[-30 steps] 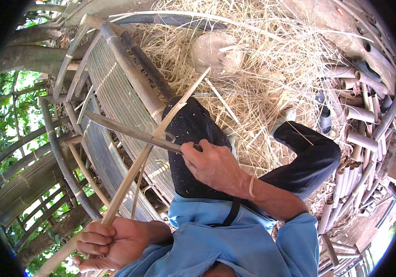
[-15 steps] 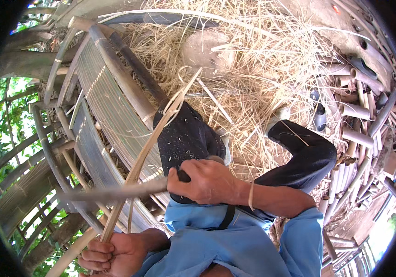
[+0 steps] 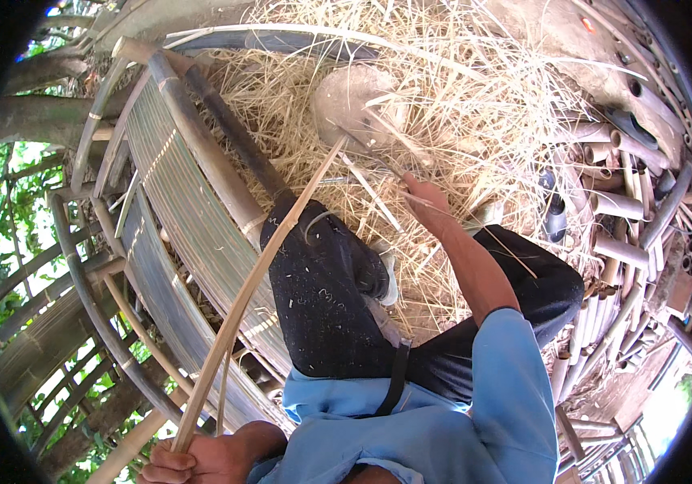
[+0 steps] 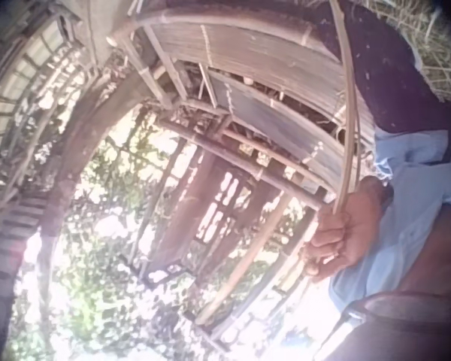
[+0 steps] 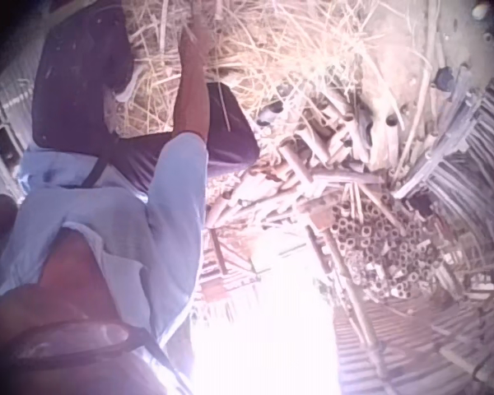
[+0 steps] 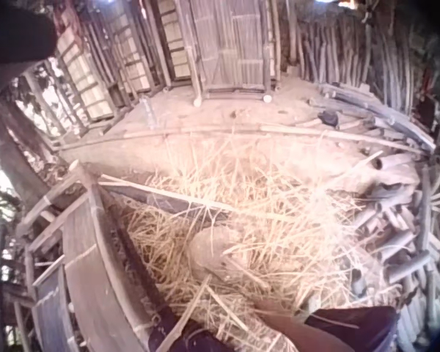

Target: The person shaves a thin strip of bamboo using a knife, pulling the blade along the length of the wood while seated. The person then handles several strips and a piece of woven bamboo mat.

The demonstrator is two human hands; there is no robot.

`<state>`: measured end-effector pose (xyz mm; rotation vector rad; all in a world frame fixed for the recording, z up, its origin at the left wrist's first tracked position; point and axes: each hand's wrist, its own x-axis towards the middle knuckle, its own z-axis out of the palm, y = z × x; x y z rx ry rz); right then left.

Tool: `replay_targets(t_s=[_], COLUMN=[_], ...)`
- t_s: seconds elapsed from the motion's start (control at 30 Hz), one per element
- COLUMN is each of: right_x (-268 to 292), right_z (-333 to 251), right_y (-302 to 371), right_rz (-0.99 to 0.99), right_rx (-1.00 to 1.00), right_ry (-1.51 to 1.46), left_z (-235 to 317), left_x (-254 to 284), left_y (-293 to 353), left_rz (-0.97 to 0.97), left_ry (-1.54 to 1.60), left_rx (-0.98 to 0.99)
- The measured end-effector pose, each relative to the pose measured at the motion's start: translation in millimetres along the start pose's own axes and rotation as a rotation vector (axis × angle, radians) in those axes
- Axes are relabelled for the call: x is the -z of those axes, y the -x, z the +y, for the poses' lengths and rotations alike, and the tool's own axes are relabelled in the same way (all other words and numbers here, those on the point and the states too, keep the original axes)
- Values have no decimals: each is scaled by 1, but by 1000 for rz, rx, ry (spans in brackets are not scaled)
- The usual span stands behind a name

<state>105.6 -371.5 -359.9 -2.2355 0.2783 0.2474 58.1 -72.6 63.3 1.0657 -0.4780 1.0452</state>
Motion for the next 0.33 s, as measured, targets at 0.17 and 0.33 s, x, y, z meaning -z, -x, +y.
replay_targets(t_s=[0.17, 0.33], right_x=[13, 44], right_z=[-46, -160], right_y=[7, 66], right_rz=[-36, -158], right_rx=[47, 22], right_ry=[66, 54], left_z=[-8, 2], left_x=[-4, 10], left_y=[-5, -7], left_rz=[54, -79], left_ry=[69, 139], left_rx=[-18, 9])
